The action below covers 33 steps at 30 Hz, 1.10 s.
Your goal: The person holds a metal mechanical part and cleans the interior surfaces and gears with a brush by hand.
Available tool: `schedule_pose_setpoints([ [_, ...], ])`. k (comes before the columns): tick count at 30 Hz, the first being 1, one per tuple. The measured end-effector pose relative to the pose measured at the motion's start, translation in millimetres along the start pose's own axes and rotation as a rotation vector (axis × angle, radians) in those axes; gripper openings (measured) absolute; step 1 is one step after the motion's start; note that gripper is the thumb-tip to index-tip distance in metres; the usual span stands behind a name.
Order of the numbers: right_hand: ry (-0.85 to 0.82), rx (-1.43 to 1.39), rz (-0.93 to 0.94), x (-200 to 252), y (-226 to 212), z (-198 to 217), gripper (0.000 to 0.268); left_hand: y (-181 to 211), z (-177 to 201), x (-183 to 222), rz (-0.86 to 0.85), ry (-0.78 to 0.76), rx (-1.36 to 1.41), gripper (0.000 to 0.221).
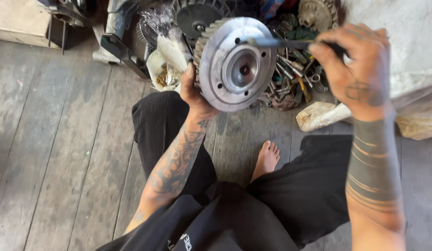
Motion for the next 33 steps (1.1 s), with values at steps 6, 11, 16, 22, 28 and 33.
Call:
schedule_pose_setpoints([
  [6, 0.085, 0.054, 0.052, -14.8, -43.9, -2.0, 0.038, -8.0, -12.9, 0.5, 0.067, 0.084, 0.060, 0.055],
  [11, 0.039, -0.036, 0.024, -5.3, -16.9, 1.4, 0.027, -1.7, -5.3, -3.5, 0.037, 0.132, 0.029, 0.054],
  [16, 0.005, -0.003, -0.008, -0.1, -7.0, 1.6, 0.030, 1.4, -10.7, -0.3, 0.112, 0.019, 0.078, 0.059],
  [22, 0.110, -0.022, 0.053, -10.1, -33.9, 4.6, 0.033, 2.8, -14.2, -3.0, 0.057, -0.010, 0.024, 0.053],
  [28, 0.006, -0.131, 0.073, -10.5, -12.6, 4.5, 0.024, 8.5, -11.0, -3.9, 0.011, 0.083, -0.023, 0.049],
  [33, -0.056, -0.019, -0.027, -5.9, -5.3, 14.5, 0.024, 7.5, -23.3, -6.6, 0.035, -0.108, -0.010, 0.056],
])
Point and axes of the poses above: each hand's wrist, its own x-axis away from the middle knuckle, its own z-axis out of the back of the hand, y = z × x, the point moved 3 cm from there along -x, towards the middle knuckle, and after that the axes turned 4 degrees about -z, right-handed, at the moved point
